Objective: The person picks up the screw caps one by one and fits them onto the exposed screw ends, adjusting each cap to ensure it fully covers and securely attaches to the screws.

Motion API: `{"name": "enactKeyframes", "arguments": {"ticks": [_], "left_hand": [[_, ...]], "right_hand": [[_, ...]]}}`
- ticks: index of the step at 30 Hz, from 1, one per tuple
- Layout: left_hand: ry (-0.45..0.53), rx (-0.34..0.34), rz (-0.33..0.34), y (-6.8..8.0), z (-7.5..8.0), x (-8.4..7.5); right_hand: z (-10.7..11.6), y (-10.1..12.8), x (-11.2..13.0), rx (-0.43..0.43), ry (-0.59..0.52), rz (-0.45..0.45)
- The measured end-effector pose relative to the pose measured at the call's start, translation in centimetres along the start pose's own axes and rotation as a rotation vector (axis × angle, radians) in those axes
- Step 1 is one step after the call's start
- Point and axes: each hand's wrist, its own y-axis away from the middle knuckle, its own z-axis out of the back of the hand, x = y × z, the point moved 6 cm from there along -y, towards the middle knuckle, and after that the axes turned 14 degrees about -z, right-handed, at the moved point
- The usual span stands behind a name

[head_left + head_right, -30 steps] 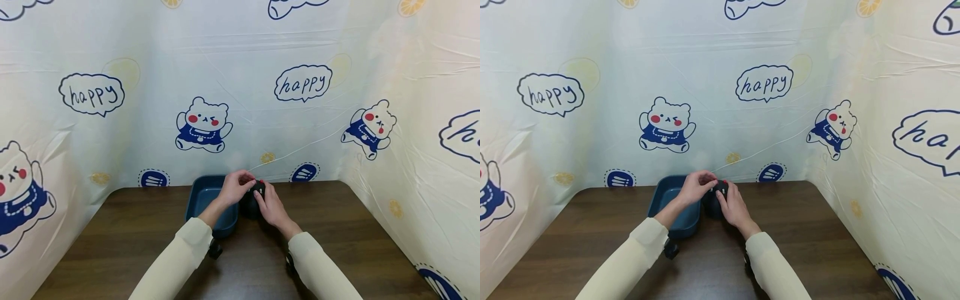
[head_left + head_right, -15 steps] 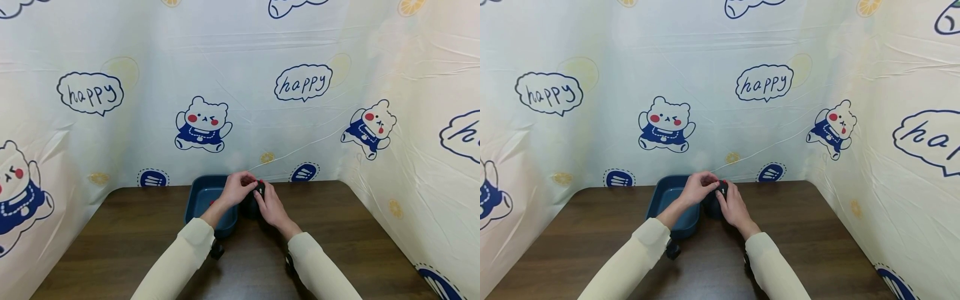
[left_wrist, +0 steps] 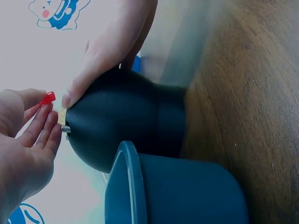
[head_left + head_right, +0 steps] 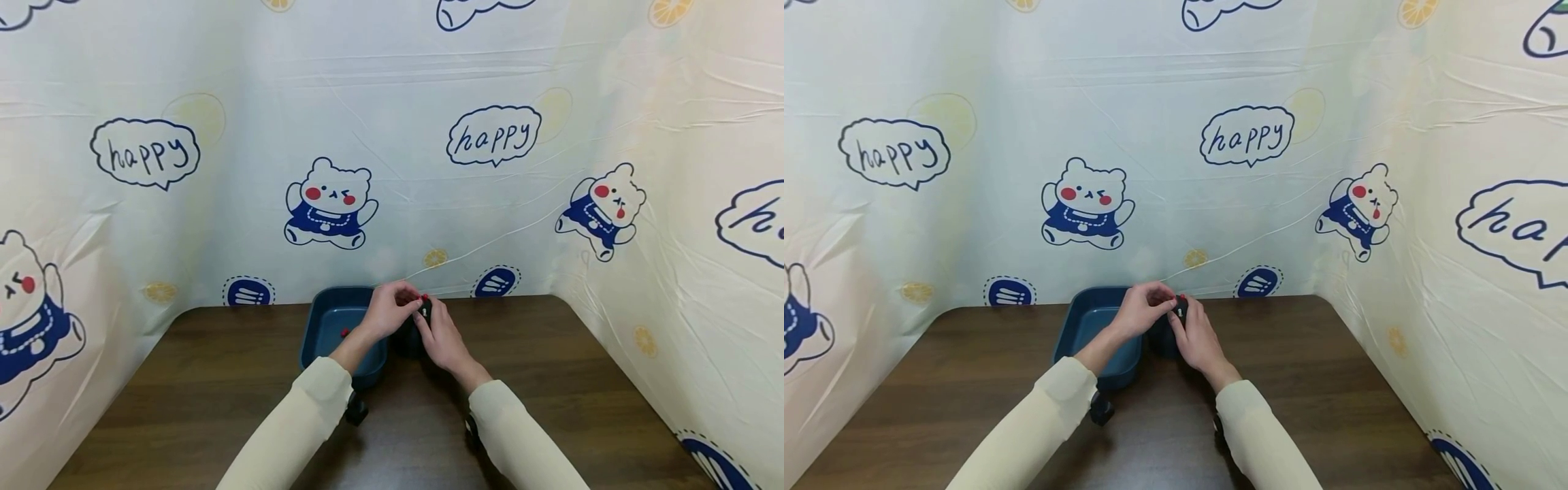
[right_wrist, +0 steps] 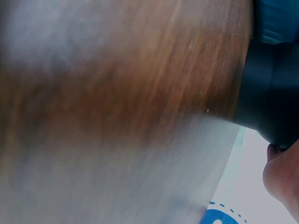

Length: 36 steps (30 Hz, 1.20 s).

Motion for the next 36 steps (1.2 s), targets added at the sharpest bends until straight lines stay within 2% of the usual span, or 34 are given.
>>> {"name": "enactKeyframes", "arguments": {"ticks": [7, 15, 36], "left_hand": [[0.01, -0.003, -0.028, 0.0, -0.3, -0.1], [-0.003, 0.022, -0.011, 0.1, -0.7, -0.1], [-0.051, 0.07, -0.032, 0.1, -1.1, -0.4]], "right_hand": [[-0.1, 0.0, -0.1, -0.003, 0.012, -0.001], [-0.3, 0.0, -0.3, 0.015, 0.01, -0.018], [-0.1, 0.0, -0.3, 0.016, 0.024, -0.007]]}}
